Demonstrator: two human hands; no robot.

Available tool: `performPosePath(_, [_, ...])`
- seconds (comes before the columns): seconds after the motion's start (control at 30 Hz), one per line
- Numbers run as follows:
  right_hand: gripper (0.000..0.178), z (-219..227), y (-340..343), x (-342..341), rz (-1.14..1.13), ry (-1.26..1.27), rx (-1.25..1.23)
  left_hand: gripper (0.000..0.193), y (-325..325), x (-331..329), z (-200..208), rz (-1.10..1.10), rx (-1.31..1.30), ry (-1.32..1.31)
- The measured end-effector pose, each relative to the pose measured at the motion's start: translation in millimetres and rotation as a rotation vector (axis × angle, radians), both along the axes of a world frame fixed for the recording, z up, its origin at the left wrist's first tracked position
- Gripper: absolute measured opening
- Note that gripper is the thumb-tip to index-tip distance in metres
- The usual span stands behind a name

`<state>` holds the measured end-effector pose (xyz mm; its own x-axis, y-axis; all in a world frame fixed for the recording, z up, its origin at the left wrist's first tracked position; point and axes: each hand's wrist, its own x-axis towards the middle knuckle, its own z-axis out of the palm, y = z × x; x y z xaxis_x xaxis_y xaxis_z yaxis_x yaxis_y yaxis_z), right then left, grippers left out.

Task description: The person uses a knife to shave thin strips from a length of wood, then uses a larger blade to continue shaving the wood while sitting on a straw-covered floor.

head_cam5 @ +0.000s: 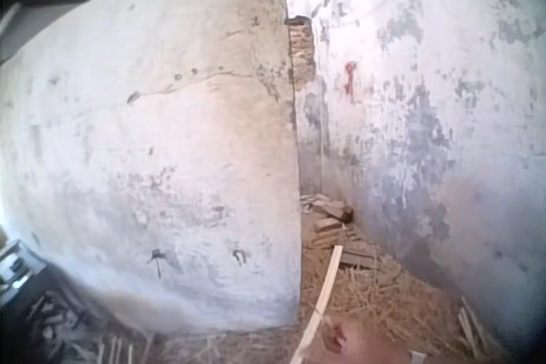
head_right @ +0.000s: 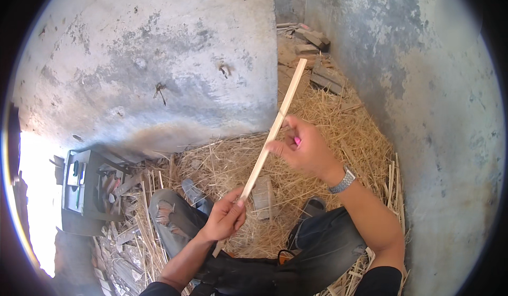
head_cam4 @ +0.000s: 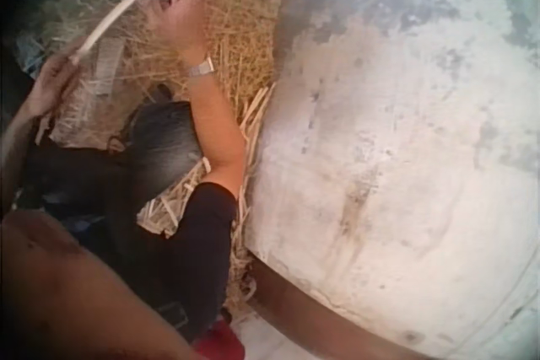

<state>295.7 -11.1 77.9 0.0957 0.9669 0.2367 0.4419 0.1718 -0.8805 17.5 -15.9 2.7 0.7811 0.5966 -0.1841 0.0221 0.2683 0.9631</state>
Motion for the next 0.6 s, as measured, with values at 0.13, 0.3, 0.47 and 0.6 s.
performPosePath(0.13, [0.042,-1.3,-2.6,-0.6,0.031,-0.026,0.012,0.049,0.4,-3.9,-10.4,-0.011,0.036,-0.043])
performPosePath(0.3, [0.032,-0.8,-7.4,11.5,-0.097,0.287,0.040,0.049,1.7,-4.1,-3.9,0.029,0.175,-0.058])
performPosePath(0.47, [0.023,-0.9,-2.9,20.3,-0.286,-0.100,0.304,0.047,5.7,-7.9,1.3,0.061,0.328,0.049])
performPosePath(0.6, [0.030,10.3,3.8,22.2,-0.491,-0.192,0.449,0.047,3.1,-12.0,-3.9,0.062,0.326,0.029])
